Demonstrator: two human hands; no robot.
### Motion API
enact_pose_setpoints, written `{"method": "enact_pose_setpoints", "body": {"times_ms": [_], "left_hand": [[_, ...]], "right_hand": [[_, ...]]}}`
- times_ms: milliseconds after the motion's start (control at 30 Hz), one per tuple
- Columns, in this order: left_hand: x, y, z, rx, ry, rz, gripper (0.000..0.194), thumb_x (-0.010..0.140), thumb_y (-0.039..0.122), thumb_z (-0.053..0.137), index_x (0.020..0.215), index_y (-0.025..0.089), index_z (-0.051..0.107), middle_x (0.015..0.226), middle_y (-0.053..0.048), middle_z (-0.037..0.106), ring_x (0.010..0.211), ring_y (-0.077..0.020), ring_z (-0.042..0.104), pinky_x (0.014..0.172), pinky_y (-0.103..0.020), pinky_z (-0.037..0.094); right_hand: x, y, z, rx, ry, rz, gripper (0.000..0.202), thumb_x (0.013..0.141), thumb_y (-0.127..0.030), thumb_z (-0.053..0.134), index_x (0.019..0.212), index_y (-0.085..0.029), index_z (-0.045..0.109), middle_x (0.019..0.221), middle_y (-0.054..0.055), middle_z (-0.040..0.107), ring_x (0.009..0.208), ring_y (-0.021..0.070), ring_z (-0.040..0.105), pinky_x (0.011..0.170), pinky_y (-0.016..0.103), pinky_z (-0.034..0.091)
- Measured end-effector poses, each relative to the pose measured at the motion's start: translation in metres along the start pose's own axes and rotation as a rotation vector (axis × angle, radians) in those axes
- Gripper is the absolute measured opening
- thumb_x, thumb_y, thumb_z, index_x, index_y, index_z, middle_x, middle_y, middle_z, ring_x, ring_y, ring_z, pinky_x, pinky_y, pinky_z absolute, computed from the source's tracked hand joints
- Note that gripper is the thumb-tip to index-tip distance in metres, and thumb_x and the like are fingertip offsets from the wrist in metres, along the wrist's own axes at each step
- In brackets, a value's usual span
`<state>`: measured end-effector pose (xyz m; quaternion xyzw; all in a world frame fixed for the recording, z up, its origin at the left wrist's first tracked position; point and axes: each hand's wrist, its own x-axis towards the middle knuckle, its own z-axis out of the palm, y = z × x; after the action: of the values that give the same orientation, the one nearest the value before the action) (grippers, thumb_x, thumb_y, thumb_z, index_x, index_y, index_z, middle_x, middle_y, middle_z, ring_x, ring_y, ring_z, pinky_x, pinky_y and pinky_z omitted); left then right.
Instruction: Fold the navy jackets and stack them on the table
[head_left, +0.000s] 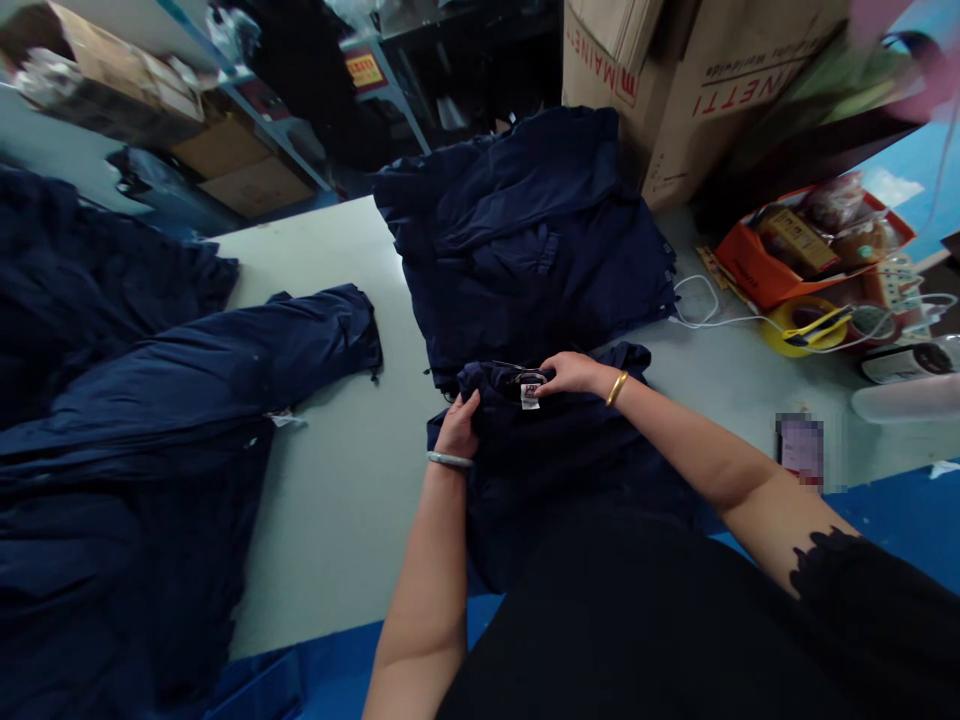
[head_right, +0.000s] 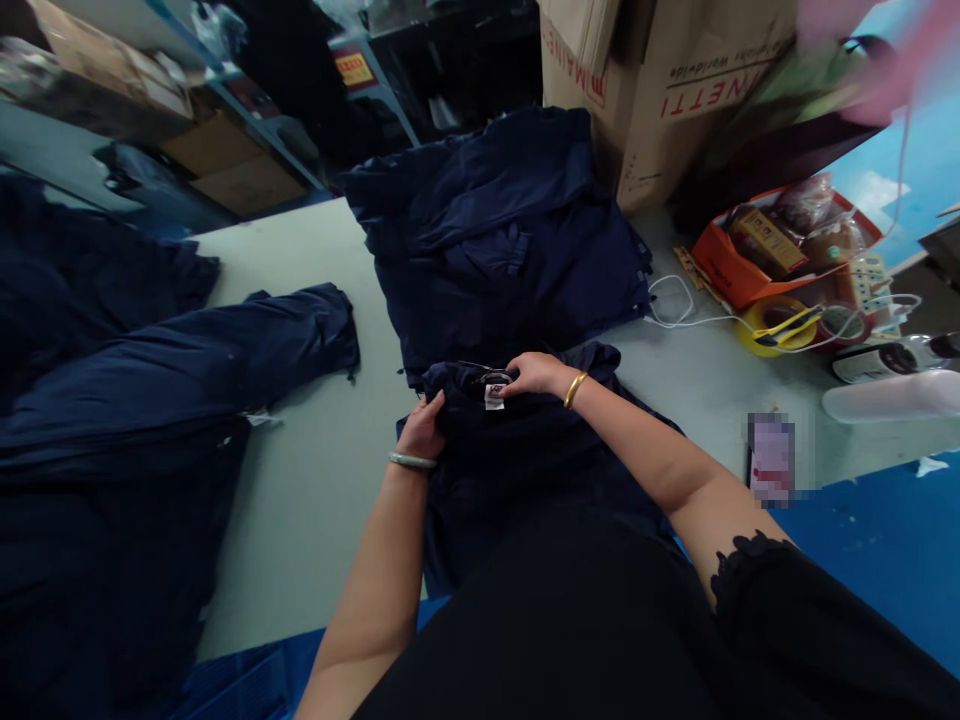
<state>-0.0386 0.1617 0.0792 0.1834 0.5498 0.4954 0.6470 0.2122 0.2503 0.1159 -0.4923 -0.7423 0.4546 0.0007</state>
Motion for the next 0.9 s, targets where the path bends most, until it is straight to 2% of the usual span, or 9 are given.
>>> {"method": "enact_pose_setpoints", "body": {"times_ms": [133, 233, 367, 467, 533, 633, 733, 800, 900], "left_hand": [[-0.011, 0.005, 0.007, 0.07, -0.043, 0.005, 0.053, 0.077, 0.043, 0.083, 0.125, 0.022, 0.07, 0.117, -0.009, 0.08, 0.121, -0.029, 0.071, 0.107, -0.043, 0.058], [-0.019, 0.009, 0.01, 0.126, -0.049, -0.003, 0.059, 0.072, 0.049, 0.088, 0.122, 0.022, 0.071, 0.112, -0.008, 0.081, 0.112, -0.0298, 0.074, 0.102, -0.042, 0.061], [-0.023, 0.014, 0.01, 0.224, -0.075, 0.031, 0.068, 0.069, 0.058, 0.088, 0.124, 0.022, 0.071, 0.109, -0.007, 0.081, 0.108, -0.0287, 0.075, 0.099, -0.041, 0.061], [-0.018, 0.017, 0.004, 0.329, -0.07, 0.116, 0.07, 0.071, 0.067, 0.081, 0.123, 0.021, 0.07, 0.111, -0.007, 0.081, 0.111, -0.0283, 0.074, 0.102, -0.041, 0.058], [-0.014, 0.018, -0.004, 0.462, -0.044, 0.185, 0.073, 0.071, 0.07, 0.079, 0.122, 0.019, 0.07, 0.115, -0.009, 0.079, 0.114, -0.0291, 0.072, 0.105, -0.042, 0.056], [-0.009, 0.021, -0.021, 0.694, -0.043, 0.277, 0.073, 0.068, 0.063, 0.083, 0.124, 0.018, 0.068, 0.123, -0.012, 0.076, 0.12, -0.031, 0.068, 0.11, -0.046, 0.051], [-0.009, 0.021, -0.038, 0.929, -0.067, 0.352, 0.074, 0.069, 0.052, 0.085, 0.132, 0.019, 0.065, 0.132, -0.016, 0.071, 0.132, -0.0352, 0.061, 0.117, -0.052, 0.043], [-0.01, 0.018, -0.048, 1.169, -0.041, 0.384, 0.083, 0.066, 0.048, 0.088, 0.14, 0.02, 0.062, 0.143, -0.019, 0.064, 0.147, -0.0404, 0.046, 0.126, -0.059, 0.026], [-0.013, 0.009, -0.063, 1.536, 0.022, 0.356, 0.11, 0.061, 0.049, 0.091, 0.157, 0.022, 0.045, 0.165, -0.02, 0.042, 0.159, -0.0435, 0.019, 0.128, -0.064, -0.003]], "right_hand": [[-0.001, -0.005, 0.007, -0.08, 0.036, 0.017, 0.04, 0.083, -0.057, 0.074, 0.11, -0.028, 0.079, 0.102, 0.001, 0.08, 0.09, 0.0205, 0.07, 0.065, 0.026, 0.038], [-0.007, -0.009, 0.016, -0.245, 0.182, -0.046, 0.026, 0.09, -0.042, 0.068, 0.108, -0.025, 0.076, 0.107, 0.003, 0.079, 0.097, 0.0222, 0.07, 0.071, 0.028, 0.039], [-0.017, -0.015, 0.025, -0.52, 0.342, -0.179, 0.022, 0.093, -0.028, 0.063, 0.111, -0.018, 0.07, 0.111, 0.013, 0.076, 0.106, 0.0274, 0.067, 0.083, 0.034, 0.04], [-0.022, -0.01, 0.023, -0.532, 0.307, -0.177, 0.028, 0.095, -0.038, 0.066, 0.114, -0.017, 0.068, 0.11, 0.014, 0.075, 0.105, 0.028, 0.068, 0.085, 0.035, 0.042], [-0.025, 0.004, 0.015, -0.457, 0.303, -0.16, 0.042, 0.093, -0.049, 0.07, 0.122, -0.019, 0.065, 0.116, 0.013, 0.074, 0.108, 0.027, 0.069, 0.087, 0.034, 0.045], [-0.033, 0.039, -0.004, -0.336, 0.317, -0.124, 0.052, 0.094, -0.054, 0.068, 0.135, -0.021, 0.062, 0.13, 0.012, 0.071, 0.12, 0.0271, 0.066, 0.103, 0.039, 0.045], [-0.048, 0.08, -0.022, -0.329, 0.226, -0.051, 0.06, 0.09, -0.057, 0.072, 0.139, -0.024, 0.064, 0.14, 0.014, 0.067, 0.137, 0.0346, 0.056, 0.121, 0.06, 0.027], [-0.059, 0.102, -0.027, -0.379, 0.157, -0.045, 0.068, 0.081, -0.058, 0.079, 0.14, -0.028, 0.064, 0.146, 0.014, 0.064, 0.146, 0.0385, 0.046, 0.124, 0.068, 0.012], [-0.072, 0.127, -0.024, -0.455, 0.172, -0.078, 0.08, 0.075, -0.055, 0.085, 0.147, -0.035, 0.059, 0.159, 0.011, 0.052, 0.154, 0.0395, 0.033, 0.124, 0.072, 0.003]]}}
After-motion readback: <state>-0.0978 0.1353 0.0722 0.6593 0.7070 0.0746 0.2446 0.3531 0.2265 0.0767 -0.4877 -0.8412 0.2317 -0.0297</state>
